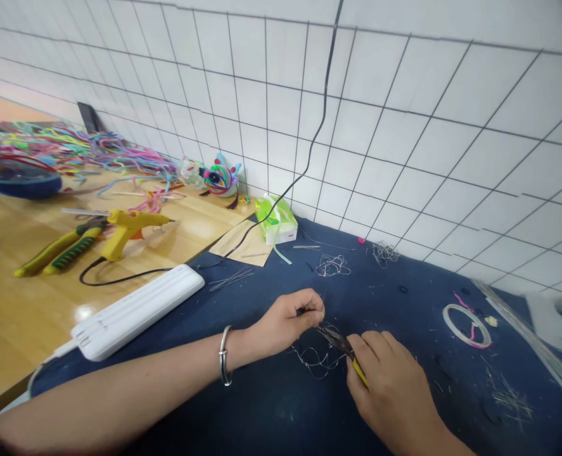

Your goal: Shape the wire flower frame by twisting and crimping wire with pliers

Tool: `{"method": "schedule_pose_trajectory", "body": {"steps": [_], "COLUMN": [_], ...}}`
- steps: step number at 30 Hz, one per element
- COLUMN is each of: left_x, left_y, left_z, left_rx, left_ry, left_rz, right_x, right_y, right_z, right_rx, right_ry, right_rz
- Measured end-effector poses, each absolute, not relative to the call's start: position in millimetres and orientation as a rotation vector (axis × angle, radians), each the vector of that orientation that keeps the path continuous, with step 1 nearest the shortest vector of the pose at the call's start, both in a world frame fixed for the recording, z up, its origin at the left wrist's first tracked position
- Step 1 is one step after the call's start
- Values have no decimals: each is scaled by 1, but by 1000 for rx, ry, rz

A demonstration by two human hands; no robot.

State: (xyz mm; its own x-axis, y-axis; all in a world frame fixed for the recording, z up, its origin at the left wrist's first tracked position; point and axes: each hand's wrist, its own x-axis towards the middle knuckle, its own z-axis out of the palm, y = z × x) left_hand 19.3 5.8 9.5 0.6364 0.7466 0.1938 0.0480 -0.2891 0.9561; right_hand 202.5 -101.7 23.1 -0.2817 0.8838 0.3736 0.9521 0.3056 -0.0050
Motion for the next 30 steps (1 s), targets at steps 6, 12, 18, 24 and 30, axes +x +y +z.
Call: {"method": "schedule_pose_trajectory", "body": {"steps": [6,12,18,24,30], "left_x": [17,11,4,3,5], "left_y": [10,21,34,40,41], "left_z": [15,20,22,19,14], "left_rx": [1724,1721,1691,1646,1740], "left_ry": [676,696,651,620,678], "left_rz": [817,903,915,863,843], "right_x": [197,203,223,219,221], "right_y": [-95,-78,-48,-28,-28], "right_z": [31,46,50,40,26], "right_rx": [-1650,-1523,-1563,-1551,-1521], "right_ry": [-2267,-2228,-2178,-2187,-2172], "right_rz": [-354,-319,-14,586,709]}}
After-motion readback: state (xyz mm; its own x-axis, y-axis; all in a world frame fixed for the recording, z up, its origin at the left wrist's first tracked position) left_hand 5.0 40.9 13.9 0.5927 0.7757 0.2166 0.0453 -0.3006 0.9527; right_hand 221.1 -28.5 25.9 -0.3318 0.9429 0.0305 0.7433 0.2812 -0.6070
